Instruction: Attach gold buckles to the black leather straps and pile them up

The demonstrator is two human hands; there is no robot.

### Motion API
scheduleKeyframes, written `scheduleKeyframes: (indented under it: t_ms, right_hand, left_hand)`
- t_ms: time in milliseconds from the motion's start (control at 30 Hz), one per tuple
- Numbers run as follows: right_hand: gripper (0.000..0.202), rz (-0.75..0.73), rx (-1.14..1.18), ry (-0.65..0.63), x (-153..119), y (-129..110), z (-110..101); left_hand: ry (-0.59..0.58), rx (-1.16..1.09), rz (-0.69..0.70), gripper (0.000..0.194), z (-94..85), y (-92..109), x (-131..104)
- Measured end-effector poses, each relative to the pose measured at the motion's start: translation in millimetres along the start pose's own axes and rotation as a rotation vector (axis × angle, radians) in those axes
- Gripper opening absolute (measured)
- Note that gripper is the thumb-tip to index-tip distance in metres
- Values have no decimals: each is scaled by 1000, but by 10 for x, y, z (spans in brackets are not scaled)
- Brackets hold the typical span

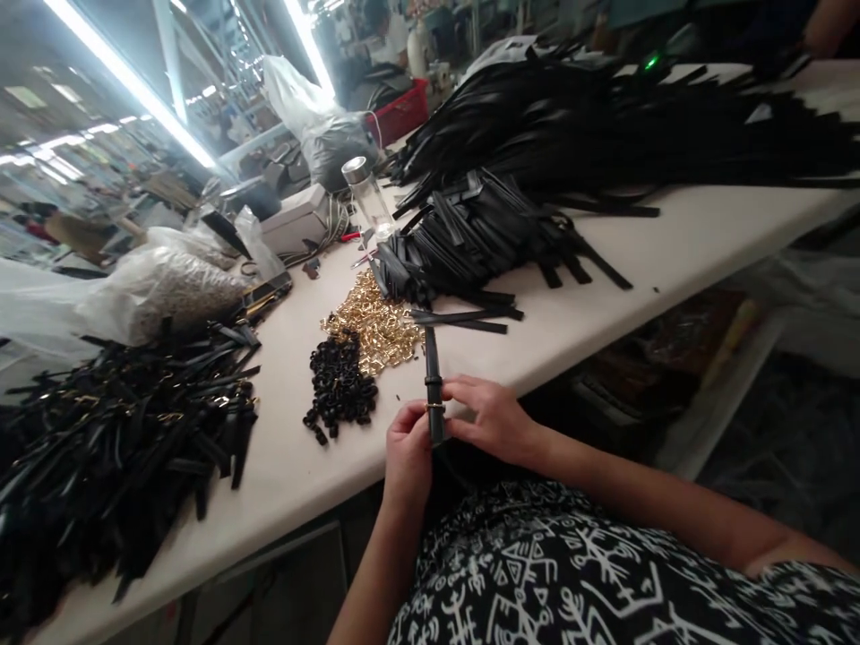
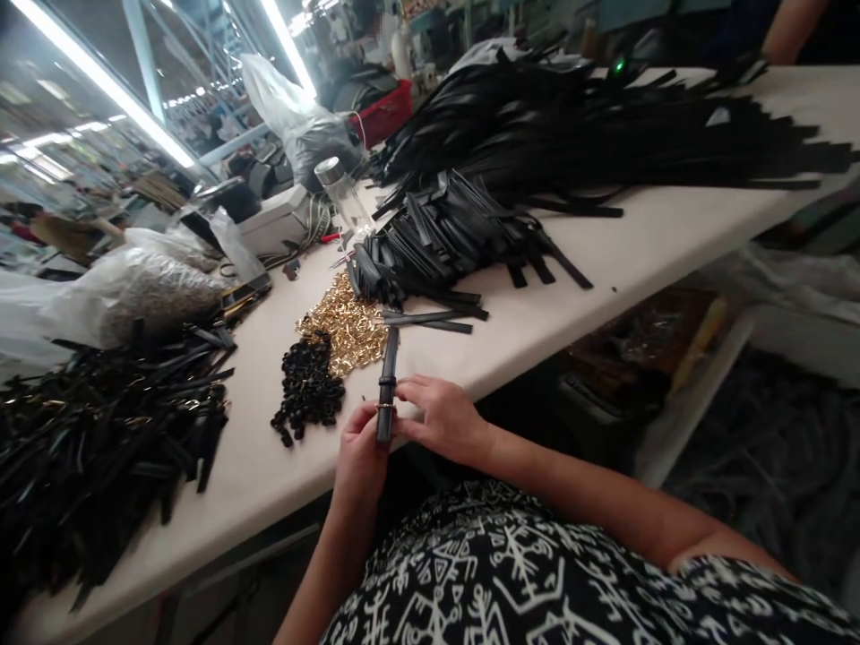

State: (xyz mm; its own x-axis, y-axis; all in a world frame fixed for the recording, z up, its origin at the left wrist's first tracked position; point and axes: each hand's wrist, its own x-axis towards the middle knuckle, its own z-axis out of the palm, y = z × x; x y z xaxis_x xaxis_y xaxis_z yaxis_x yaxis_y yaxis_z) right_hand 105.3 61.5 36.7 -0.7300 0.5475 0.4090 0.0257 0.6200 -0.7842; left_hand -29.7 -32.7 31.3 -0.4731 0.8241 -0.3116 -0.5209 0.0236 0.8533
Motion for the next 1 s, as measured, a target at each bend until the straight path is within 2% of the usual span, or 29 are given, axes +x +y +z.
scheduleKeyframes:
  t_ms: [167,300,467,633,733,800,867,933,1000]
  right_hand:
    - [38,70,370,100,-70,47,99]
    - [39,131,523,143,-109,21,144]
    - [32,95,464,230,-78,-24,162]
    - [29,33,379,230,-56,-11,24]
    - [29,38,338,158,-108,-16,-107]
    - [30,75,357,37,-171,-38,-169]
    - [30,133,429,-124,-244,-69,-191]
    - [29,207,546,-259,-314,-99,-178]
    - [29,281,647,-326,-364,-118,-152]
  left_hand:
    - [-7,-10,1,19,72,-96,-44]
    - [-19,37,56,19,68,-181,-67]
    - [-2,163,127,20,117,-263,-90]
    - [-39,369,220,18,51,-201,-94]
    - [-76,320,216,19,-61,-96,-117]
    - [-177,262,142,38,-135,-12,-161]
    - [-301,243,31,48,-198,62,-221]
    - [-367,251,-69,46,-248,105,-270]
    - [-382,251,-127,39,-281,102,-289]
